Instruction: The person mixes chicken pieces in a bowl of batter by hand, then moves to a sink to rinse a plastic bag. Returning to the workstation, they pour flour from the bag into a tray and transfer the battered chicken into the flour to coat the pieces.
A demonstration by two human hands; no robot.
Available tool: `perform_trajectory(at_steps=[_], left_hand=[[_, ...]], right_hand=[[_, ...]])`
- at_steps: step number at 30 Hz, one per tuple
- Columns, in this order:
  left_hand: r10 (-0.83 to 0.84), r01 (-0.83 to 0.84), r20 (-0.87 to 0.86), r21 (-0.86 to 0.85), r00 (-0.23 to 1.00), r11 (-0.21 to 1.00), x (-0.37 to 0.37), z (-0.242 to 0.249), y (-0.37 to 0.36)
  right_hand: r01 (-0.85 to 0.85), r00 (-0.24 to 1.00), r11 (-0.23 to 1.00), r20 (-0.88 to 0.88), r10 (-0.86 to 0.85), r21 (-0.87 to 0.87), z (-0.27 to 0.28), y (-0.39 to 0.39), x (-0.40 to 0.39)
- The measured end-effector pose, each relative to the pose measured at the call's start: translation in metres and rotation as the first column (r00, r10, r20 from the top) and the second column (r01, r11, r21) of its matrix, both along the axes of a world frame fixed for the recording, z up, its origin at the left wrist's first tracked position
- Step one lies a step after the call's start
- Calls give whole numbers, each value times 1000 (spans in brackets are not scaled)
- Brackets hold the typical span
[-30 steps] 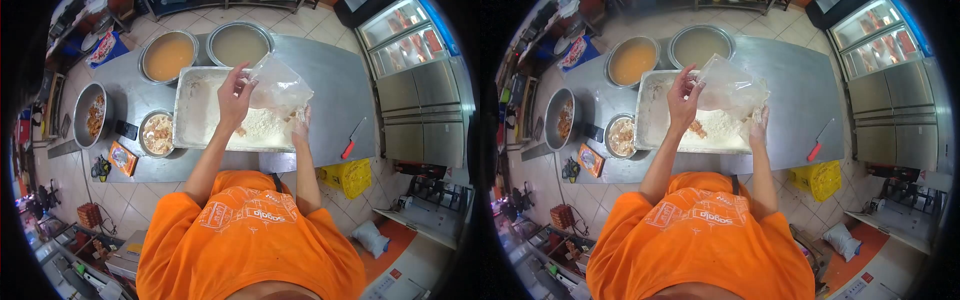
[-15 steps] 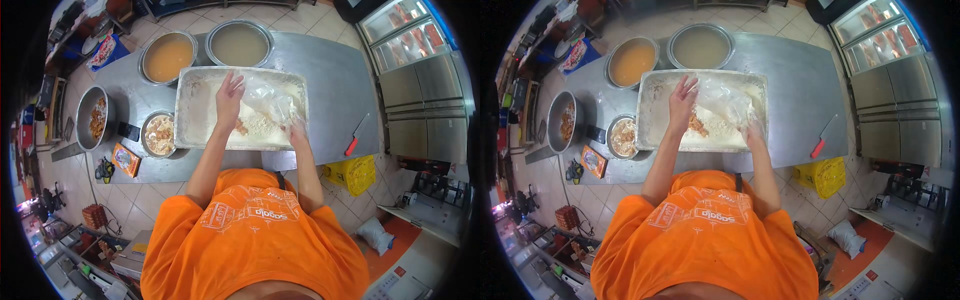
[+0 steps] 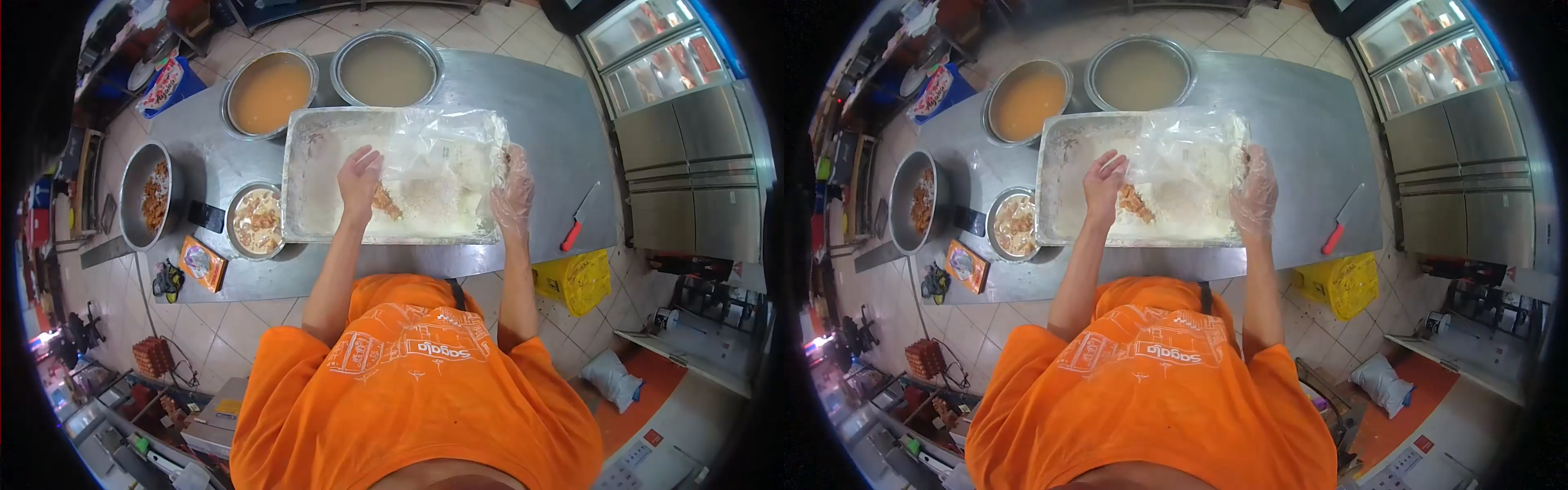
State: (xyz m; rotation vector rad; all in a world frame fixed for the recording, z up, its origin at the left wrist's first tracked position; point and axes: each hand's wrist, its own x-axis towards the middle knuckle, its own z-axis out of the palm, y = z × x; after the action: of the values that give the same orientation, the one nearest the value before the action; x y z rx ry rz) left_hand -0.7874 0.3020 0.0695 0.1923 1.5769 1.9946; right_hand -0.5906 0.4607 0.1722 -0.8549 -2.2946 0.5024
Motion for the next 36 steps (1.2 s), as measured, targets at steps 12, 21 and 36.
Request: perform_trajectory(at_steps=[12, 21, 36], left_hand=[[-32, 26, 143, 42, 989, 999, 21, -13, -6], [16, -23, 68, 97, 998, 995, 7, -12, 1], [54, 60, -446, 238, 893, 969, 3, 80, -2]], right_hand=[[-4, 1000, 966, 17, 0, 258, 38, -19, -18], [83, 993, 976, 64, -97, 203, 30, -22, -14], [-254, 779, 190, -317, -541, -948, -87, -25, 1]])
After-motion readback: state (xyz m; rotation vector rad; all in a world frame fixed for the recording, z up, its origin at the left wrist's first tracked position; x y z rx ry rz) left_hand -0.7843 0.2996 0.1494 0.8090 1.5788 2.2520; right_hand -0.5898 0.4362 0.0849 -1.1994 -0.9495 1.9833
